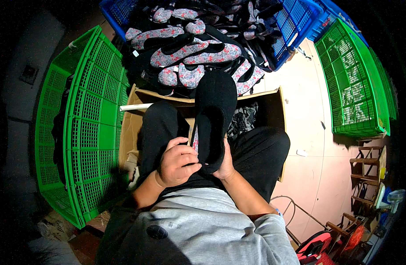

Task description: The person sits on the floor and sews a floral-patterned slipper using a needle and thread. They pull the thread through the fabric, inspect the stitching, and handle the slipper repeatedly. The person also picks up a white stick from a green crate and places it back down.

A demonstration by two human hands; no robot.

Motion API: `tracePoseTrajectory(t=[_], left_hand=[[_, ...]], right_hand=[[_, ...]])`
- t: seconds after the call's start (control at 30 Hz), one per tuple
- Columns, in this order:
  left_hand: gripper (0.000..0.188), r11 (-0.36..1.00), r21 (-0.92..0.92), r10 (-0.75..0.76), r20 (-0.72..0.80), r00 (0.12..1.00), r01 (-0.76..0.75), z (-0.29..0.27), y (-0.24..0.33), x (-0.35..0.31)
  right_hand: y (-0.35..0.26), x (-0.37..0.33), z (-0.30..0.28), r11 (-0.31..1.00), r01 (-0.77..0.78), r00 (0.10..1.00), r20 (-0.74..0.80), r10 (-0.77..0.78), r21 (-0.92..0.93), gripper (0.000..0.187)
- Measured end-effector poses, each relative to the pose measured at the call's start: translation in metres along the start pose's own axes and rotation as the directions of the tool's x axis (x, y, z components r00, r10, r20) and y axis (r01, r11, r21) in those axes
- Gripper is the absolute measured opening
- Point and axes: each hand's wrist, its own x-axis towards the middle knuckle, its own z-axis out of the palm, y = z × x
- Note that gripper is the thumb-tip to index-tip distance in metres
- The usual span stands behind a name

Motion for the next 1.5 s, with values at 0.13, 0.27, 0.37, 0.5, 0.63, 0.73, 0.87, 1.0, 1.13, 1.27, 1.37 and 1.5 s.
tracePoseTrajectory(t=[0.13,0.27,0.37,0.5,0.63,0.73,0.87,1.0,1.13,1.27,1.37,1.5], left_hand=[[0.014,0.990,0.110,0.093,0.015,0.996,-0.094,-0.003,0.009,0.003],[0.012,0.977,0.160,0.143,0.000,0.990,-0.141,0.000,0.013,0.002],[0.011,0.976,0.170,0.136,0.008,0.991,-0.136,0.000,0.014,0.001],[0.011,0.975,0.174,0.137,0.008,0.991,-0.136,0.000,0.014,0.002],[0.010,0.980,0.158,0.120,0.030,0.992,-0.123,-0.002,0.012,0.003],[0.008,0.989,0.137,0.041,0.038,0.998,-0.046,0.000,0.010,0.004],[0.009,0.990,0.126,-0.067,0.051,0.996,0.060,0.004,0.009,0.006],[0.007,0.989,0.089,-0.122,0.078,0.989,0.115,0.005,0.008,0.005],[0.009,0.987,0.103,-0.135,0.094,0.986,0.126,0.009,0.006,0.002],[0.017,0.988,-0.023,-0.154,0.037,0.987,0.155,0.006,0.004,0.005],[0.028,0.964,-0.123,-0.253,-0.155,0.955,0.236,0.002,0.004,0.002],[0.055,0.753,-0.192,-0.652,-0.351,0.672,0.630,-0.010,-0.010,0.004]], right_hand=[[0.000,-0.001,0.003,1.000,0.021,1.000,-0.012,-0.021,0.011,0.059],[0.001,-0.001,0.007,1.000,-0.010,1.000,-0.027,0.010,0.010,0.058],[0.000,-0.002,0.007,0.999,-0.038,0.999,-0.029,0.039,0.026,0.058],[-0.001,-0.002,0.012,1.000,-0.008,0.999,-0.046,0.007,-0.009,0.058],[-0.001,0.000,0.006,1.000,0.010,1.000,-0.022,-0.010,-0.012,0.057],[0.001,0.000,-0.002,0.999,0.039,0.998,-0.046,-0.040,-0.038,0.055],[-0.002,0.000,-0.006,0.996,0.052,0.997,-0.058,-0.056,-0.065,0.056],[-0.002,-0.001,-0.003,1.000,0.021,0.996,-0.089,-0.023,-0.018,0.059],[-0.002,0.001,-0.001,1.000,0.027,0.993,-0.118,-0.028,-0.010,0.057],[-0.004,0.000,0.005,0.998,0.047,0.991,-0.124,-0.041,0.043,0.053],[-0.005,0.001,-0.002,1.000,0.012,0.989,-0.150,-0.012,0.003,0.050],[-0.009,-0.008,-0.007,0.970,-0.067,0.996,-0.078,0.050,-0.234,0.060]])
